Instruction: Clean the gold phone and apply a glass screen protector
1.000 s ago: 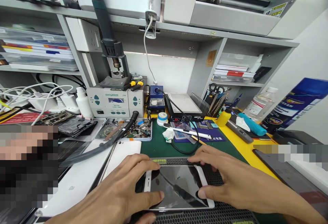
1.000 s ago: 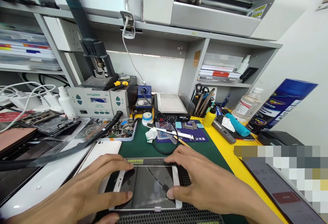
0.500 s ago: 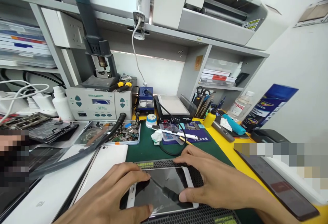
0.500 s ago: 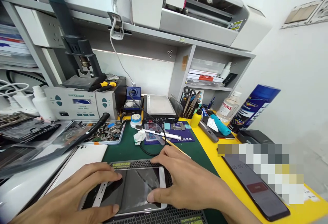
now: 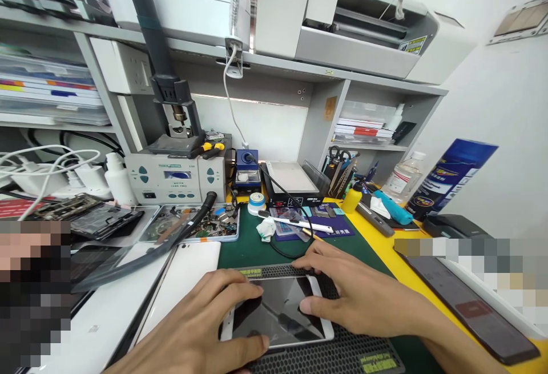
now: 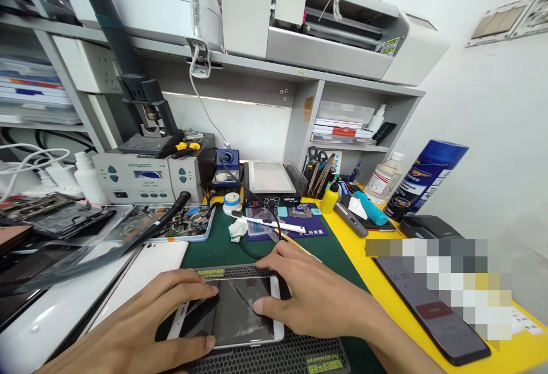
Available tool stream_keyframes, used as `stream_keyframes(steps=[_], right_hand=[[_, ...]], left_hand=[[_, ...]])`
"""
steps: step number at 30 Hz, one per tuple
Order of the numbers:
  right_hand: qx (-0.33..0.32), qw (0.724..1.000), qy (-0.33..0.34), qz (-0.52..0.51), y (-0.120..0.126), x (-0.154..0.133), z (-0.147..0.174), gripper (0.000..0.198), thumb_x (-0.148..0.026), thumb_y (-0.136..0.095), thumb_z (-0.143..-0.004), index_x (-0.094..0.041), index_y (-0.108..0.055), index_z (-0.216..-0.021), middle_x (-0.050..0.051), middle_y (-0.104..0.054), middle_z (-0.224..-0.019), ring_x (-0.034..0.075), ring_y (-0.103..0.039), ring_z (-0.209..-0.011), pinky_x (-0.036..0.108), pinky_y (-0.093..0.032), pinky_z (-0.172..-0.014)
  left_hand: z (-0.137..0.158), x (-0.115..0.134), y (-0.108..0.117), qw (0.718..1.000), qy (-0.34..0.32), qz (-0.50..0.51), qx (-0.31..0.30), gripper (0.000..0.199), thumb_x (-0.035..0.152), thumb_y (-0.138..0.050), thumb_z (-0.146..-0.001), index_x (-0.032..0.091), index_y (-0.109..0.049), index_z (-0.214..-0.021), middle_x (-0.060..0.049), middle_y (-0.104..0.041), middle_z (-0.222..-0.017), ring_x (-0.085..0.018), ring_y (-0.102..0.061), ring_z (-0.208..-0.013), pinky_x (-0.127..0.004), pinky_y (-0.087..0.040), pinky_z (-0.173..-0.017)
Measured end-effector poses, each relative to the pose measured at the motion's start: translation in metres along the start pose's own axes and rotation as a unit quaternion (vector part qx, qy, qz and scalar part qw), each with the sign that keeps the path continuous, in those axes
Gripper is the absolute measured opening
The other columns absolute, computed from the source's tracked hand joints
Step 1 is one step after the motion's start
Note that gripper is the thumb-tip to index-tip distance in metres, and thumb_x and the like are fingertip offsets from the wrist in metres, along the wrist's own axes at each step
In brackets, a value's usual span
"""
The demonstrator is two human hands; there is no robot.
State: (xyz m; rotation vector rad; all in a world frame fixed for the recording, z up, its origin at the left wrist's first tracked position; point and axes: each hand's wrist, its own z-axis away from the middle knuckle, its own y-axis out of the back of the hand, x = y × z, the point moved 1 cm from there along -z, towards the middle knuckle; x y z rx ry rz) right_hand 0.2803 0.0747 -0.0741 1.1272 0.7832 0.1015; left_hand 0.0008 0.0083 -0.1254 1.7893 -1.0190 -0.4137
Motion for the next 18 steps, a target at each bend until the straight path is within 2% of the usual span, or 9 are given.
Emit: stream_keyframes(steps=[2,5,8,10,15,18], right_hand=[[-0.004,1.000,-0.009,0.003,0.000,0.001,0.000,0.055,-0.060,-0.060,-0.096,-0.027,-0.059,-0.140,0.010,-0.059,-0.140,0.035,-0.045,-0.140,0.040,-0.047,-0.101],[-0.003,1.000,-0.017,0.003,0.001,0.002,-0.001,0.054,-0.059,-0.057,-0.097,-0.026,-0.058,-0.140,0.013,-0.054,-0.149,0.038,-0.040,-0.145,0.041,-0.049,-0.098],[0.004,1.000,-0.016,-0.003,0.001,0.004,-0.002,0.052,-0.059,-0.054,-0.098,-0.027,-0.059,-0.139,0.013,-0.053,-0.150,0.039,-0.038,-0.147,0.042,-0.050,-0.098],[0.009,1.000,-0.012,-0.009,0.001,0.005,-0.003,0.051,-0.059,-0.054,-0.098,-0.027,-0.060,-0.137,0.012,-0.057,-0.145,0.038,-0.037,-0.147,0.043,-0.047,-0.102],[0.019,1.000,-0.003,-0.015,-0.001,0.006,-0.004,0.047,-0.057,-0.055,-0.097,-0.027,-0.063,-0.132,0.010,-0.064,-0.123,0.032,-0.058,-0.126,0.043,-0.046,-0.103],[0.024,1.000,0.007,-0.019,-0.001,0.006,-0.005,0.047,-0.057,-0.056,-0.097,-0.026,-0.063,-0.131,0.010,-0.064,-0.117,0.031,-0.060,-0.120,0.043,-0.048,-0.099]], left_hand=[[0.000,-0.001,-0.003,1.000,0.003,0.010,-0.004,0.029,0.025,-0.058,-0.097,0.031,-0.070,-0.123,-0.009,-0.055,-0.140,-0.032,-0.043,-0.134,-0.046,-0.053,-0.103],[-0.002,-0.004,-0.001,0.999,-0.028,0.006,-0.015,0.033,0.029,-0.068,-0.094,0.035,-0.068,-0.127,-0.008,-0.055,-0.141,-0.032,-0.045,-0.134,-0.045,-0.055,-0.102],[-0.008,-0.001,0.008,0.998,-0.045,-0.009,-0.048,0.036,0.035,-0.072,-0.092,0.035,-0.069,-0.128,-0.009,-0.057,-0.140,-0.035,-0.051,-0.131,-0.047,-0.060,-0.096],[-0.014,0.005,0.017,0.996,-0.017,-0.020,-0.089,0.036,0.036,-0.071,-0.092,0.033,-0.070,-0.128,-0.011,-0.059,-0.140,-0.037,-0.052,-0.131,-0.049,-0.061,-0.095],[-0.020,0.021,0.032,0.988,0.023,-0.023,-0.151,0.038,0.044,-0.072,-0.092,0.033,-0.071,-0.129,-0.010,-0.058,-0.144,-0.038,-0.050,-0.136,-0.054,-0.057,-0.102],[-0.020,0.024,0.031,0.989,0.023,-0.018,-0.147,0.043,0.049,-0.067,-0.095,0.031,-0.068,-0.134,-0.012,-0.056,-0.146,-0.038,-0.047,-0.138,-0.054,-0.055,-0.106]])
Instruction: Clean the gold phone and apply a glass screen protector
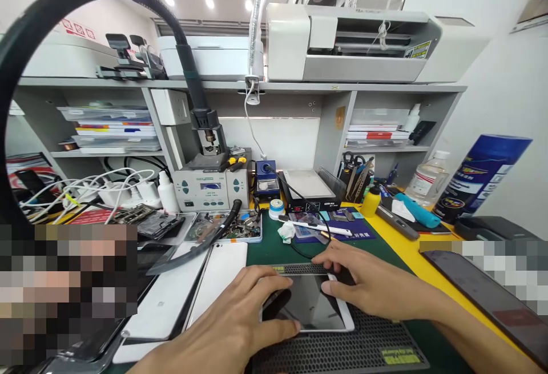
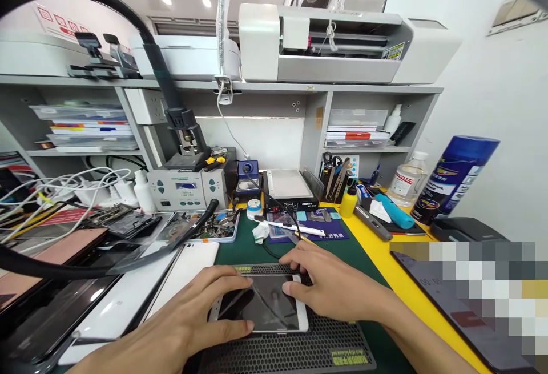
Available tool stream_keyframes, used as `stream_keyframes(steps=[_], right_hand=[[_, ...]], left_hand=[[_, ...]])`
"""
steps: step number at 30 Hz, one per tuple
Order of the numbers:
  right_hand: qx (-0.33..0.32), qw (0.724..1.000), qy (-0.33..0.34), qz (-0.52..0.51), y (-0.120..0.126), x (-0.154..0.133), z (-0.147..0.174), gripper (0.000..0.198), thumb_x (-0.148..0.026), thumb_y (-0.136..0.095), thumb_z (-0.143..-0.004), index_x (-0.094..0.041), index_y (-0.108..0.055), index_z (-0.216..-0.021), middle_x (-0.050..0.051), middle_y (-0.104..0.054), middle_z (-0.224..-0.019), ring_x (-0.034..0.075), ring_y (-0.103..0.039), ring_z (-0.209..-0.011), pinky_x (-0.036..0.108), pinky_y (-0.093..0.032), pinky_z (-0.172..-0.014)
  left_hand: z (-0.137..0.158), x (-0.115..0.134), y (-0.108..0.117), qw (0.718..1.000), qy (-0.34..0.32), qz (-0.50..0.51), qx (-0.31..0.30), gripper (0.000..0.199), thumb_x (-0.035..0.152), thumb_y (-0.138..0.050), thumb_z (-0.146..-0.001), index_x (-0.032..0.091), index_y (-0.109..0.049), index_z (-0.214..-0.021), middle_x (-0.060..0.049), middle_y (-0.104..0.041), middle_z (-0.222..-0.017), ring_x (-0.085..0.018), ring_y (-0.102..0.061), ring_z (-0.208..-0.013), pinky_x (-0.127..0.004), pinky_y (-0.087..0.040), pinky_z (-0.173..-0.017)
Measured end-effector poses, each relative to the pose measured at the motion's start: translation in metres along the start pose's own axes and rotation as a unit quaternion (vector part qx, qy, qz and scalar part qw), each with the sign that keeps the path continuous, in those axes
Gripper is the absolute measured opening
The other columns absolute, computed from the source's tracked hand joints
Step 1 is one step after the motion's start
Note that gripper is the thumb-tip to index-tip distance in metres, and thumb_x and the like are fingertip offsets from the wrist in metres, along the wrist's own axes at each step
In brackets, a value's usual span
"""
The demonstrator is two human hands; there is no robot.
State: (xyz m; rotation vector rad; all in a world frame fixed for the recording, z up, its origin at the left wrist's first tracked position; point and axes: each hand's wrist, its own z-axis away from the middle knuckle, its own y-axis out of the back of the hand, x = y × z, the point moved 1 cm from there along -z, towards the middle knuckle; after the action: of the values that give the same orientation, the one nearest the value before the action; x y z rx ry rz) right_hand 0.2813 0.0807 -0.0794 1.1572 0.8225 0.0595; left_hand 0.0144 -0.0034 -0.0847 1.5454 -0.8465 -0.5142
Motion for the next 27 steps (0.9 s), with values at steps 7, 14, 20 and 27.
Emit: stream_keyframes(steps=[7,14,20,27], right_hand=[[0.008,1.000,0.013,-0.008,0.000,0.001,0.001,0.050,-0.057,-0.056,-0.096,-0.024,-0.064,-0.133,0.012,-0.067,-0.119,0.037,-0.048,-0.138,0.050,-0.042,-0.109],[0.013,0.999,0.044,0.015,0.001,-0.001,0.004,0.046,-0.049,-0.056,-0.097,-0.020,-0.066,-0.131,0.013,-0.069,-0.121,0.037,-0.049,-0.138,0.053,-0.037,-0.116],[0.019,0.996,0.086,0.014,0.002,0.001,0.002,0.036,-0.041,-0.050,-0.101,-0.019,-0.067,-0.125,0.011,-0.070,-0.117,0.030,-0.060,-0.122,0.052,-0.036,-0.116],[0.009,0.999,0.041,0.001,0.003,0.001,0.001,0.041,-0.043,-0.044,-0.102,-0.021,-0.063,-0.132,0.012,-0.068,-0.114,0.032,-0.063,-0.114,0.047,-0.051,-0.097]], left_hand=[[-0.012,-0.004,-0.022,0.999,-0.037,0.005,0.038,0.046,0.046,-0.066,-0.096,0.030,-0.062,-0.139,-0.013,-0.056,-0.143,-0.038,-0.051,-0.133,-0.053,-0.054,-0.104],[-0.038,0.008,-0.022,0.999,-0.033,0.028,-0.020,0.063,0.057,-0.069,-0.091,0.027,-0.055,-0.145,-0.016,-0.049,-0.147,-0.041,-0.041,-0.139,-0.060,-0.045,-0.111],[-0.051,0.019,-0.008,0.997,-0.005,0.063,-0.033,0.064,0.063,-0.071,-0.087,0.027,-0.061,-0.140,-0.015,-0.051,-0.145,-0.039,-0.042,-0.139,-0.058,-0.040,-0.115],[-0.025,-0.011,0.015,0.991,0.112,0.057,-0.047,0.084,0.053,-0.078,-0.077,0.024,-0.050,-0.150,-0.014,-0.054,-0.145,-0.040,-0.051,-0.132,-0.056,-0.048,-0.109]])
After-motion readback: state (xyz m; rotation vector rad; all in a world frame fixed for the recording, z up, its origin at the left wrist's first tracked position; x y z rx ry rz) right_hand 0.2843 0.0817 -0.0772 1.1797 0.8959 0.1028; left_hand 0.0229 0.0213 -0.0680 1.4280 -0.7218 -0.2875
